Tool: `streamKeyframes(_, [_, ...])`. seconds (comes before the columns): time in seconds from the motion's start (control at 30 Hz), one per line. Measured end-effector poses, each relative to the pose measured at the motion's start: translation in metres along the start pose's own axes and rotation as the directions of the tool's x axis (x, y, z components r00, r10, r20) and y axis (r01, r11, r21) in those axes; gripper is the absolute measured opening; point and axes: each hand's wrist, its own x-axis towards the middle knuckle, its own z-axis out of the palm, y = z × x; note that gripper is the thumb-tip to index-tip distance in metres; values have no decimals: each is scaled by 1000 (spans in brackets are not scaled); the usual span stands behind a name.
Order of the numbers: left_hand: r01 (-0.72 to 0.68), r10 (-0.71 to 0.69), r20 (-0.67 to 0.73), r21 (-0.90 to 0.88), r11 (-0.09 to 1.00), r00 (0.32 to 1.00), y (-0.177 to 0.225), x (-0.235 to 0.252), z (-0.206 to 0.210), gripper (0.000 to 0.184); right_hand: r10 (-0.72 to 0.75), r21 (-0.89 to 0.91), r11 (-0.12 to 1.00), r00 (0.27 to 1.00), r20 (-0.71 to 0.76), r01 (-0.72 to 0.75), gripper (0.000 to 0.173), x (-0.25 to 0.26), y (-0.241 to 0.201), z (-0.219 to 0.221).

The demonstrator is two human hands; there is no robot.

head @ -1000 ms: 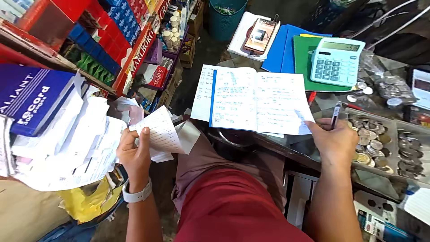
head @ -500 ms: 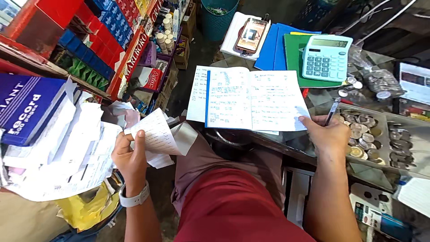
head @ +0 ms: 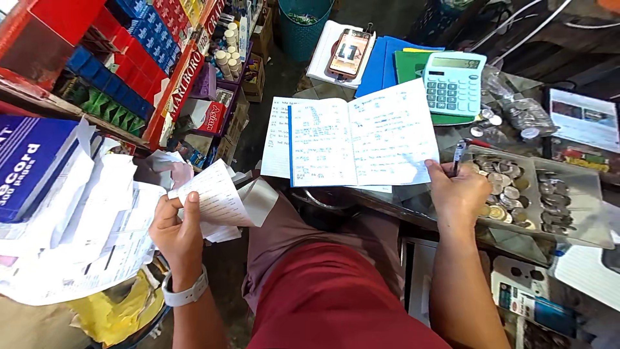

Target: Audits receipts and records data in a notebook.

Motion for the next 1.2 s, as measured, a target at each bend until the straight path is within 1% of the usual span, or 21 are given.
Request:
streamKeyframes(0.37, [28, -28, -10, 1, 1000, 1000, 0, -3, 1, 17, 7, -2, 1000, 1000, 0, -7, 40, 1, 2, 1])
streamKeyframes(0.53, [31, -31, 3, -8, 999, 1000, 0, -3, 1, 17, -28, -57, 998, 1000, -6, 28, 43, -1, 2, 3])
streamKeyframes(0.63, [21, -21, 1, -7, 1000, 1000, 0, -3, 1, 18, -99, -91, 991, 994, -52, 94, 43, -2, 2, 5])
streamKeyframes(0.77, [15, -15, -2, -3, 1000, 1000, -1, -3, 1, 17, -267, -83, 963, 944, -196, 255, 29, -6, 3, 9])
streamKeyframes(0.83, [18, -18, 2, -4, 1000, 1000, -1, -3, 1, 17, -303, -74, 953, 928, -216, 294, 32, -9, -6, 9])
streamKeyframes(0.9, [19, -19, 3, -12, 1000, 1000, -1, -3, 2, 17, -330, -54, 944, 930, -161, 326, 37, -19, -23, 7])
streamKeyframes(0.97, [16, -16, 2, -15, 1000, 1000, -1, -3, 3, 17, -414, 13, 909, 907, -80, 417, 33, -33, -42, 10])
streamKeyframes(1.03, [11, -11, 2, -23, 1000, 1000, -1, -3, 2, 18, -523, 112, 848, 852, 30, 518, 28, -49, -57, 18])
streamKeyframes(1.1, [3, -3, -2, -13, 1000, 1000, -2, -3, 2, 18, -620, 177, 782, 774, 127, 597, 28, -66, -70, 36])
streamKeyframes(1.17, [-11, 11, -8, -2, 1000, 1000, -3, -3, 0, 18, -677, 187, 736, 706, 208, 651, 28, -82, -80, 57])
streamKeyframes(1.2, [-20, 19, -9, -2, 1000, 1000, -3, -3, 0, 19, -683, 181, 729, 685, 253, 660, 27, -88, -85, 65])
